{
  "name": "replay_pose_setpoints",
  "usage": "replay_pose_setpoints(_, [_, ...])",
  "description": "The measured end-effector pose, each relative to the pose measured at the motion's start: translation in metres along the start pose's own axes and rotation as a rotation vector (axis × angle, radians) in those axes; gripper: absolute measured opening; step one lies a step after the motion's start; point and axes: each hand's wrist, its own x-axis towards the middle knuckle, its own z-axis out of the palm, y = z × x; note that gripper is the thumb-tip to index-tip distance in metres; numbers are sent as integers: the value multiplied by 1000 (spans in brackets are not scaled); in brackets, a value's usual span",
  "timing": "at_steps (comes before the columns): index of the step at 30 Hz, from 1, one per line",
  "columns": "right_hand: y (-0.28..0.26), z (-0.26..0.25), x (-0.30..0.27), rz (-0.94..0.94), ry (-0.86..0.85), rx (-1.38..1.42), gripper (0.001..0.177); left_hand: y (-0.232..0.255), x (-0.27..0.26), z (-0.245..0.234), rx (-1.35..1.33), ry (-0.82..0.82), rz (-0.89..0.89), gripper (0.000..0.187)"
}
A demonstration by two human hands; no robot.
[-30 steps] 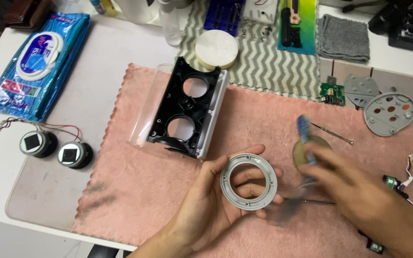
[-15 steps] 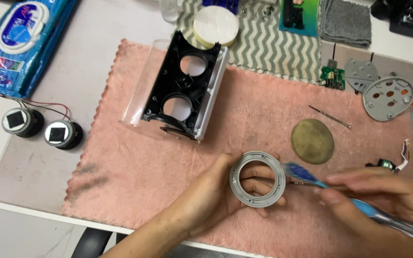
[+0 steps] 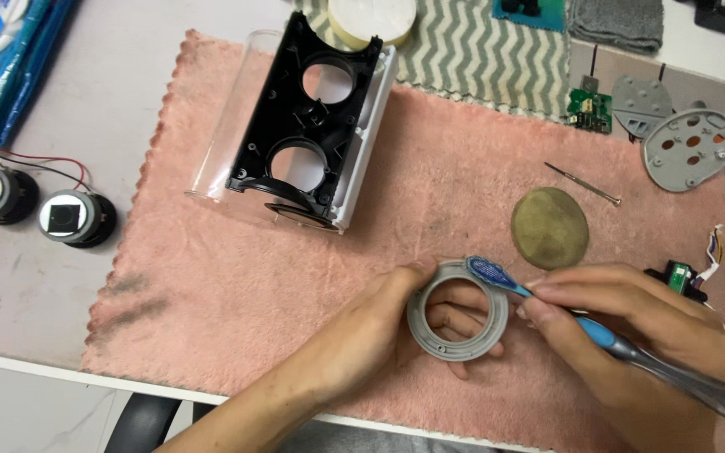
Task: The person cleans disassembled electronic device parts on a workbench. They wipe a clear cylindrical cover and a white housing with a round sponge, then scrub a black plastic frame and a metal ring using a toothbrush. They also use a small metal tool to scrape inside the black frame.
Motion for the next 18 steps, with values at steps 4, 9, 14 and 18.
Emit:
replay_pose_setpoints(4, [7, -6, -12, 168, -43, -25, 9, -28, 12, -19, -253, -86, 115, 71])
replay_pose_setpoints(9, [-8, -9, -9, 58, -61, -33, 11, -10, 2, -7, -13, -14, 114, 74])
replay_pose_setpoints(14, [-4, -24, -13, 61, -156, 49, 11, -13, 7, -6, 36, 77, 98, 70])
replay_pose_setpoints(18, [-12, -12, -23, 91, -229, 165, 8, -23, 10, -11, -112, 34, 120, 65])
